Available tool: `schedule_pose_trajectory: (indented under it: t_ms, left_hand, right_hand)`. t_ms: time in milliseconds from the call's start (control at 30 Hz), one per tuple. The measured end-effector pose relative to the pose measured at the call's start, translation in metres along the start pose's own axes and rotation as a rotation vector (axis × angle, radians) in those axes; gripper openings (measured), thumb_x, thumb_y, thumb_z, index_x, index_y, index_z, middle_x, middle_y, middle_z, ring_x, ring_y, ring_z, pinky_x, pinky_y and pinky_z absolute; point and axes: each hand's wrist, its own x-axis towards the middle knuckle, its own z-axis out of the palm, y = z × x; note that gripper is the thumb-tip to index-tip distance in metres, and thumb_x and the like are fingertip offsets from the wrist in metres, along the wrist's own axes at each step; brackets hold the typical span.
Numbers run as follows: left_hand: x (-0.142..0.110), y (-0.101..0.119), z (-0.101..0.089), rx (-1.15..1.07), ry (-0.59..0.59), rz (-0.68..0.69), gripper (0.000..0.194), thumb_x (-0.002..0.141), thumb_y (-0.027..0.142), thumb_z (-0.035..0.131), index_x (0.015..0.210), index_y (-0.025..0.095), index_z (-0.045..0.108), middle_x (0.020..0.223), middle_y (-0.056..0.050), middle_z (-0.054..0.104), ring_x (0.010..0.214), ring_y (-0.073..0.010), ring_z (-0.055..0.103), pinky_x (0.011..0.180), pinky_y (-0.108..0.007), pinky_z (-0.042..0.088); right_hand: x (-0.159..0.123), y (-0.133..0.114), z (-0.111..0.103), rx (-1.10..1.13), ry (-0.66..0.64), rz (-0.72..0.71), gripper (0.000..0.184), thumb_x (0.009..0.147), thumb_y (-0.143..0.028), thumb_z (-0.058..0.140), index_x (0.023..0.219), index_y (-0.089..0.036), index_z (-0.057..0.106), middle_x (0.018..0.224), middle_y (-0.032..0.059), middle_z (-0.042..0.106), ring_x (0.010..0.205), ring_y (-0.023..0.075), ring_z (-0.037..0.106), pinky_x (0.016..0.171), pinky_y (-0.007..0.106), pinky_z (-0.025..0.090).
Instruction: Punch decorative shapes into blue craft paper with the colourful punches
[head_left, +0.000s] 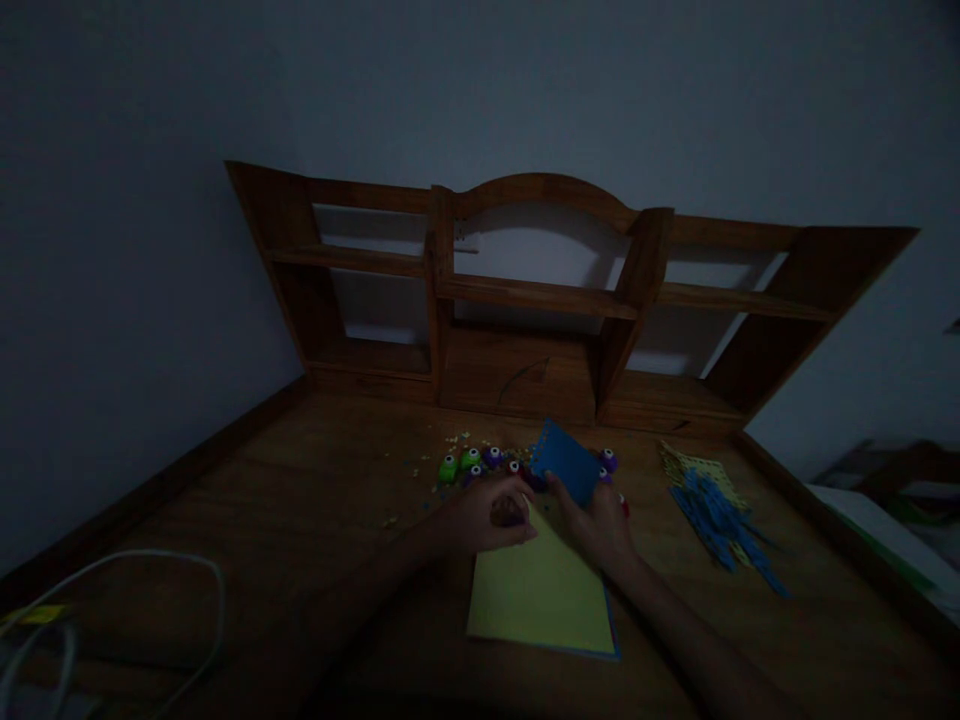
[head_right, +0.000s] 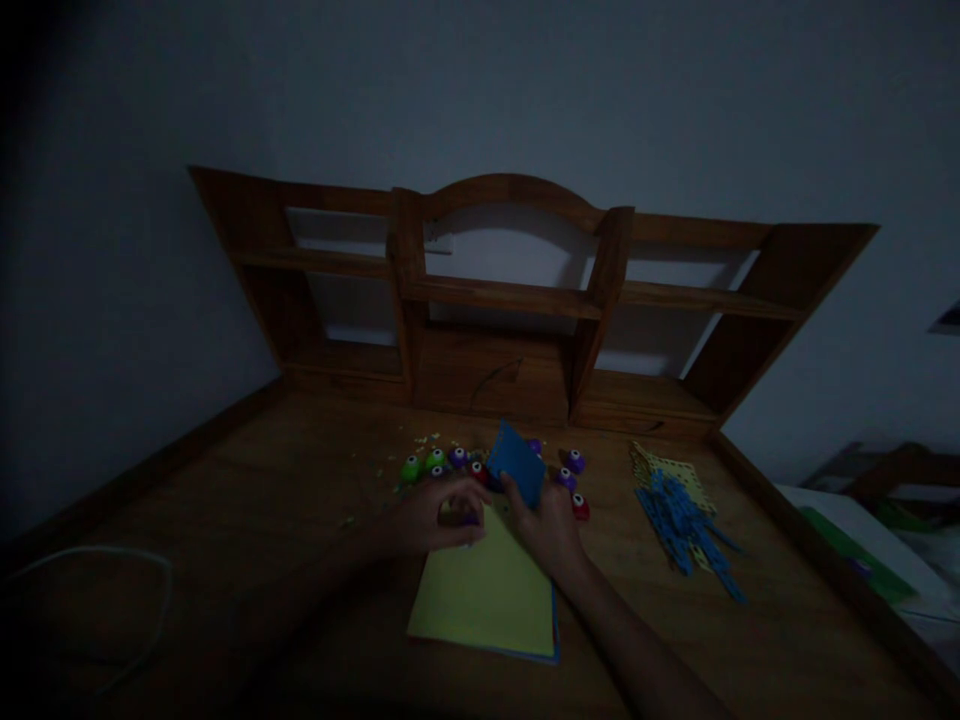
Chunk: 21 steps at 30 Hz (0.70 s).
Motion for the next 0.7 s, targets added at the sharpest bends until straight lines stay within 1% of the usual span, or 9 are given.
schedule_pose_trajectory:
  t_ms: [67, 100, 167, 267, 333, 433, 533, 600, 700]
  left_hand:
    - [0.001, -0.002, 0.000, 0.055, 0.027, 0.026, 0.028, 0.079, 0.035, 0.066, 0.102, 0.020, 0.062, 0.095, -0.005, 0.064, 0.085, -0.0194, 0.059, 0.074, -0.028, 0.043]
    - [0.002, -0.003, 0.000, 0.080, 0.062, 0.028, 0.025, 0.080, 0.035, 0.065, 0.101, 0.020, 0.063, 0.097, -0.005, 0.063, 0.087, -0.0197, 0.058, 0.076, -0.028, 0.042]
    - [0.005, -0.005, -0.001, 0.114, 0.149, 0.019, 0.022, 0.081, 0.034, 0.064, 0.099, 0.021, 0.064, 0.098, -0.005, 0.063, 0.089, -0.0197, 0.057, 0.077, -0.027, 0.041]
    - [0.011, -0.007, -0.003, 0.107, 0.299, 0.008, 0.019, 0.083, 0.034, 0.061, 0.095, 0.020, 0.064, 0.093, -0.005, 0.062, 0.086, -0.0194, 0.055, 0.076, -0.027, 0.039]
    - [0.013, -0.009, -0.006, 0.104, 0.411, 0.002, 0.018, 0.086, 0.036, 0.057, 0.083, 0.019, 0.063, 0.084, -0.004, 0.059, 0.080, -0.0187, 0.053, 0.072, -0.026, 0.038]
    - [0.012, -0.010, -0.010, 0.134, 0.534, -0.040, 0.033, 0.089, 0.036, 0.049, 0.061, 0.017, 0.051, 0.066, -0.001, 0.050, 0.066, -0.0158, 0.047, 0.062, -0.025, 0.033]
    - [0.009, -0.014, -0.012, 0.170, 0.573, -0.128, 0.039, 0.089, 0.036, 0.046, 0.055, 0.017, 0.042, 0.056, 0.001, 0.040, 0.056, -0.0136, 0.039, 0.054, -0.026, 0.026]
    - [0.009, -0.016, -0.012, 0.166, 0.590, -0.163, 0.040, 0.089, 0.037, 0.046, 0.055, 0.017, 0.040, 0.054, 0.002, 0.038, 0.054, -0.0130, 0.036, 0.053, -0.026, 0.024]
    - [0.013, -0.015, -0.012, 0.130, 0.617, -0.155, 0.039, 0.089, 0.039, 0.047, 0.057, 0.017, 0.042, 0.055, 0.002, 0.038, 0.054, -0.0127, 0.036, 0.053, -0.026, 0.025]
  right_hand:
    - [0.000, 0.001, 0.000, 0.012, 0.002, -0.002, 0.032, 0.088, -0.045, 0.050, 0.069, -0.019, 0.056, 0.064, 0.0039, 0.066, 0.055, 0.0185, 0.059, 0.053, 0.027, 0.043]
    - [0.000, 0.001, 0.001, 0.014, 0.005, -0.001, 0.032, 0.087, -0.045, 0.051, 0.069, -0.019, 0.056, 0.064, 0.0037, 0.066, 0.054, 0.0184, 0.059, 0.053, 0.027, 0.043]
    - [-0.001, 0.001, 0.001, 0.004, 0.013, 0.008, 0.032, 0.087, -0.045, 0.051, 0.068, -0.020, 0.054, 0.062, 0.0028, 0.065, 0.053, 0.0181, 0.059, 0.051, 0.027, 0.042]
    - [-0.001, 0.001, 0.000, -0.021, 0.031, 0.018, 0.034, 0.087, -0.045, 0.051, 0.065, -0.020, 0.052, 0.058, 0.0013, 0.062, 0.050, 0.0176, 0.057, 0.049, 0.026, 0.040]
    - [0.000, 0.000, 0.000, -0.016, 0.034, 0.008, 0.034, 0.087, -0.045, 0.051, 0.064, -0.020, 0.052, 0.059, 0.0021, 0.063, 0.051, 0.0179, 0.058, 0.051, 0.027, 0.040]
    - [0.000, 0.000, -0.001, 0.004, 0.026, 0.002, 0.033, 0.087, -0.045, 0.050, 0.065, -0.020, 0.054, 0.062, 0.0032, 0.064, 0.052, 0.0184, 0.059, 0.052, 0.027, 0.041]
    - [0.000, 0.001, -0.001, 0.009, 0.001, 0.012, 0.034, 0.087, -0.046, 0.050, 0.066, -0.020, 0.055, 0.060, 0.0033, 0.064, 0.051, 0.0188, 0.058, 0.052, 0.028, 0.042]
    - [-0.001, 0.001, 0.000, 0.015, -0.005, 0.013, 0.034, 0.087, -0.046, 0.051, 0.067, -0.019, 0.056, 0.062, 0.0041, 0.065, 0.053, 0.0194, 0.059, 0.053, 0.028, 0.043]
    - [0.000, 0.002, 0.000, 0.013, -0.008, 0.007, 0.033, 0.087, -0.046, 0.051, 0.070, -0.019, 0.058, 0.066, 0.0052, 0.067, 0.056, 0.0196, 0.060, 0.056, 0.028, 0.044]
